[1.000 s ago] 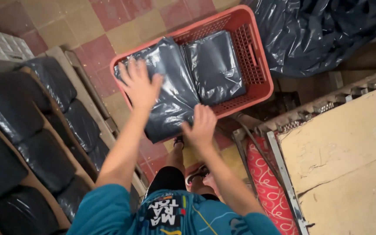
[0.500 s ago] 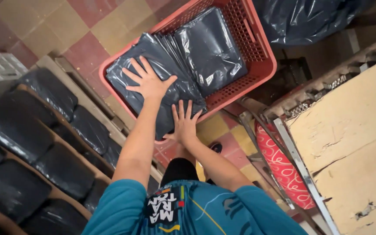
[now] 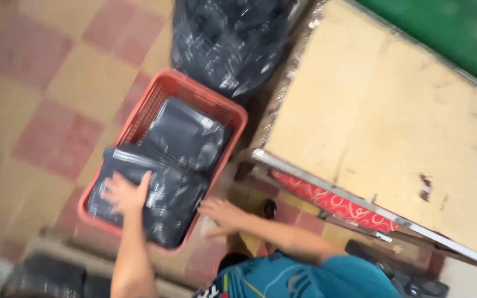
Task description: Folding and stacking plastic bags from a production line into a storage crate.
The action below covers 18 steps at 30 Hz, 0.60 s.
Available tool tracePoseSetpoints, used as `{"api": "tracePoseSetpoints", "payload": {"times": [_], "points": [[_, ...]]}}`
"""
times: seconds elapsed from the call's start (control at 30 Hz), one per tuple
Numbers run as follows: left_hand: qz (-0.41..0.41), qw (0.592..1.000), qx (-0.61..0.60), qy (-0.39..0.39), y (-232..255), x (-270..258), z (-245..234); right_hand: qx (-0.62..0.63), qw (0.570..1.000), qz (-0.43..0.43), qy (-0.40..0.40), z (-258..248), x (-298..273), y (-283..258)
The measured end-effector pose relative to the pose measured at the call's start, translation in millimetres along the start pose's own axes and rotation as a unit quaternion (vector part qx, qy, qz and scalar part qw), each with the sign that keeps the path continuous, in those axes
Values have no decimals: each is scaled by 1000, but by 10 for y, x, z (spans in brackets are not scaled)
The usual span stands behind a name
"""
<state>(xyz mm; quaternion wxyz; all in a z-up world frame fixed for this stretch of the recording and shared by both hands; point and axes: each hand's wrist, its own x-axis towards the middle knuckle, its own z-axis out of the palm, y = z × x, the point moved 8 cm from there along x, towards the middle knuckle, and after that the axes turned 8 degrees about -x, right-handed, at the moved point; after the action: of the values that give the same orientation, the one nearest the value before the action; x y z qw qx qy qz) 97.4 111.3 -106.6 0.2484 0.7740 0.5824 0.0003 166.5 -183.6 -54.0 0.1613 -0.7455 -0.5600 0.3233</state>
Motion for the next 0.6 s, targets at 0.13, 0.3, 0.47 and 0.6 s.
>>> {"api": "tracePoseSetpoints", "payload": {"times": [0.13,0.3,0.47,0.6], "points": [[23,996,-69,-55,549,-578,-443,114,990,60,49,-943,-1105,131],[307,927,-206,65,1530,-1644,-377,184,939,157,246,-1434,-2525,774],[412,868,-276,1,2885,-2933,-195,171,879,241,375,-1861,-3921,1347],[506,828,-236,-57,3911,-3650,256,133,827,299,458,-2019,-4959,2173]]}}
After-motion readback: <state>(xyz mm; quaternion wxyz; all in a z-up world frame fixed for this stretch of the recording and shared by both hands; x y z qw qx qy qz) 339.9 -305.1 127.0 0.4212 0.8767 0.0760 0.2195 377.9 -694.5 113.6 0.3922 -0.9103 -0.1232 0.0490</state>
